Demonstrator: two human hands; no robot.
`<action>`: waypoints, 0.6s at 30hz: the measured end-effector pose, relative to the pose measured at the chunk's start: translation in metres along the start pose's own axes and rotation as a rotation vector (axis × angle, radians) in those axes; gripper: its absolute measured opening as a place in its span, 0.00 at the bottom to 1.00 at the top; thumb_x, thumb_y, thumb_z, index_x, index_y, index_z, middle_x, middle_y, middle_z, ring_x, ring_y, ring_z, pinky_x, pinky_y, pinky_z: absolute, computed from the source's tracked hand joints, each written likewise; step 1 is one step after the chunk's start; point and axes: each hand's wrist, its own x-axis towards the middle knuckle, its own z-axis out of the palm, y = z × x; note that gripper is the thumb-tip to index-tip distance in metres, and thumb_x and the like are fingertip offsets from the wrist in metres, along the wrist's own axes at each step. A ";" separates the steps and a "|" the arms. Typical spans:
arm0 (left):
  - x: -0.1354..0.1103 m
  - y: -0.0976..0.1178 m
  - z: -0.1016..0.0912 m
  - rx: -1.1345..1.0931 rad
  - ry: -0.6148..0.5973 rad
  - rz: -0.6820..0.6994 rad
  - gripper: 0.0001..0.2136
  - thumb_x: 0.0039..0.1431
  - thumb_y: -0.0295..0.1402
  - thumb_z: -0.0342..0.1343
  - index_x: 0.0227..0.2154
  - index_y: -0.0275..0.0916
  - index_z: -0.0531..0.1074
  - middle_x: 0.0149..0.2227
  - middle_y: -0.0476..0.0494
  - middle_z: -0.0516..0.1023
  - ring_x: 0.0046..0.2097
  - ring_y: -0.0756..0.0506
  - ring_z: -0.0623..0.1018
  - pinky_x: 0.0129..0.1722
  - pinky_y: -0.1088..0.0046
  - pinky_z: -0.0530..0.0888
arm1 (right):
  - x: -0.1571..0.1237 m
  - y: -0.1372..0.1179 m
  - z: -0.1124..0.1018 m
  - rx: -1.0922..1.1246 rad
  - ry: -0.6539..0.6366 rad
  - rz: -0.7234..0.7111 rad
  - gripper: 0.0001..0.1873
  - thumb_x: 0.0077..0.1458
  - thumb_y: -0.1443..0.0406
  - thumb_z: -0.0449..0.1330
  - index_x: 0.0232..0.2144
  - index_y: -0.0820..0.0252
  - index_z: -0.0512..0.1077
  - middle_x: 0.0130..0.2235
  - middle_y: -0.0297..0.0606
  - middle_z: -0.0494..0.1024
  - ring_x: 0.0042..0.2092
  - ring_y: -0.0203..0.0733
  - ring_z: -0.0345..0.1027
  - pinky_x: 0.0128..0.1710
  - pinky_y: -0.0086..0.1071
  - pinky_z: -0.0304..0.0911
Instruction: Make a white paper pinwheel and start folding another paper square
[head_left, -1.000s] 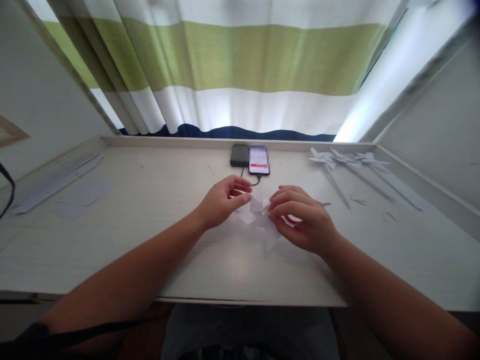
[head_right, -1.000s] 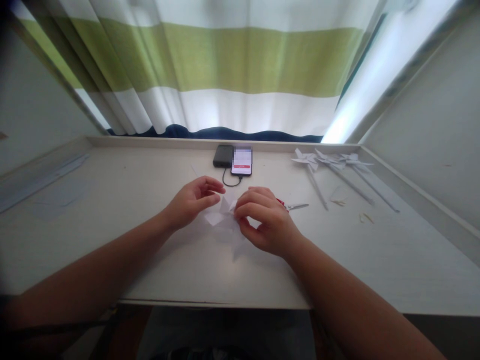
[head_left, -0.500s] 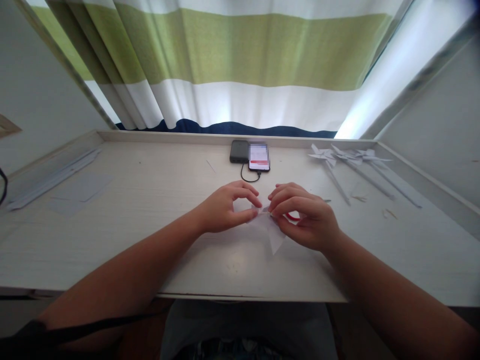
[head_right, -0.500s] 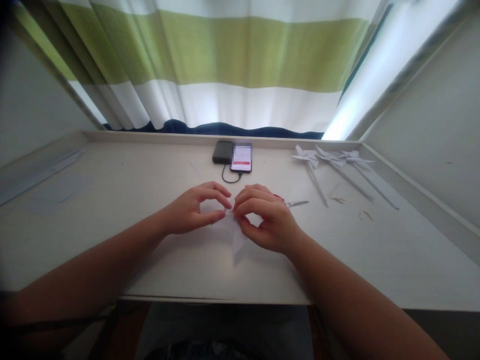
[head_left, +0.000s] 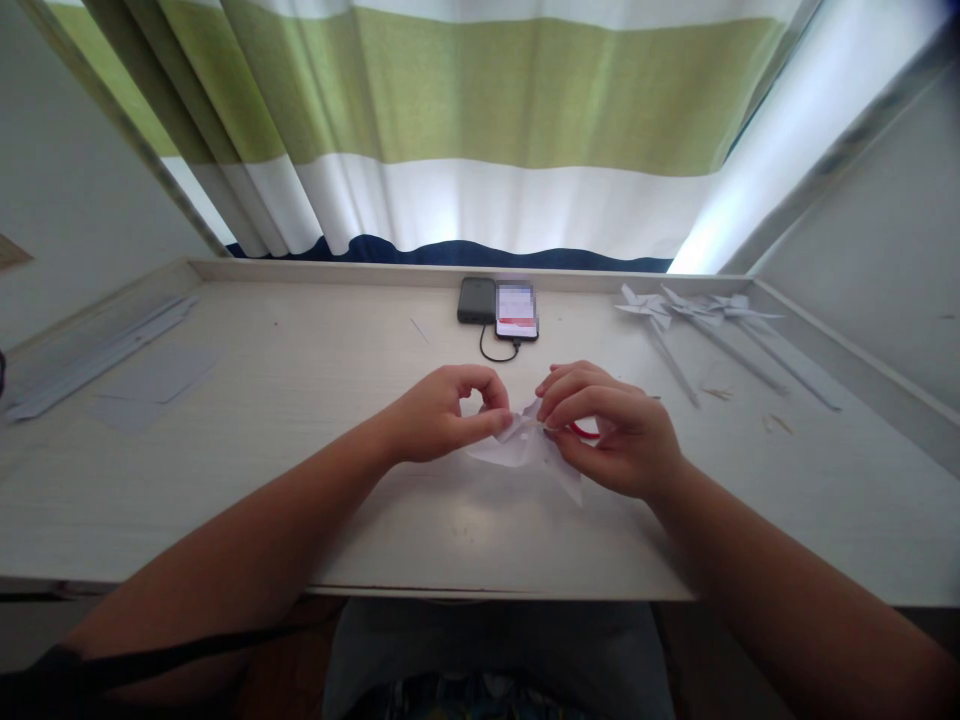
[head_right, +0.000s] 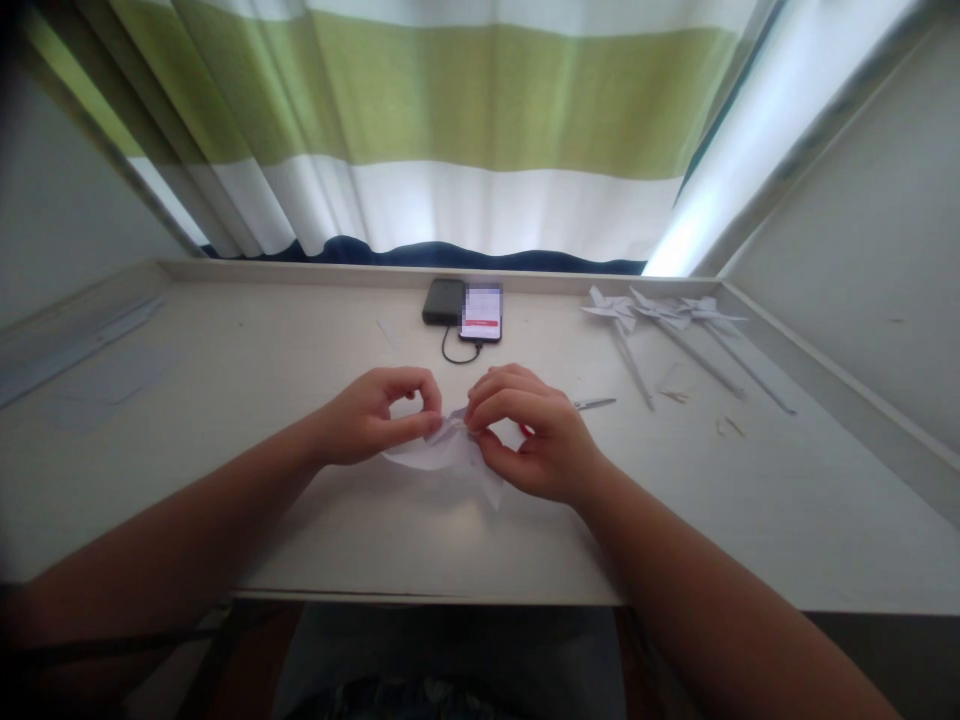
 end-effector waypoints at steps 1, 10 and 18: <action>0.000 0.001 0.000 -0.014 -0.002 0.001 0.05 0.57 0.31 0.56 0.29 0.36 0.73 0.32 0.48 0.76 0.35 0.49 0.73 0.44 0.69 0.69 | 0.000 0.000 0.000 -0.001 0.001 0.000 0.11 0.46 0.77 0.61 0.31 0.59 0.73 0.33 0.39 0.77 0.41 0.46 0.71 0.47 0.48 0.67; 0.000 0.003 0.002 -0.040 0.016 0.005 0.04 0.56 0.30 0.57 0.32 0.35 0.75 0.33 0.45 0.79 0.35 0.48 0.76 0.41 0.69 0.72 | 0.002 -0.002 0.000 -0.040 -0.024 -0.011 0.11 0.47 0.77 0.60 0.31 0.58 0.72 0.33 0.39 0.77 0.40 0.46 0.72 0.47 0.47 0.67; 0.001 -0.003 0.006 -0.092 -0.011 -0.019 0.05 0.54 0.30 0.59 0.33 0.35 0.76 0.35 0.44 0.79 0.38 0.47 0.77 0.42 0.68 0.74 | 0.000 0.001 0.001 -0.063 -0.092 0.004 0.10 0.48 0.76 0.60 0.31 0.57 0.71 0.34 0.36 0.77 0.41 0.45 0.71 0.48 0.46 0.65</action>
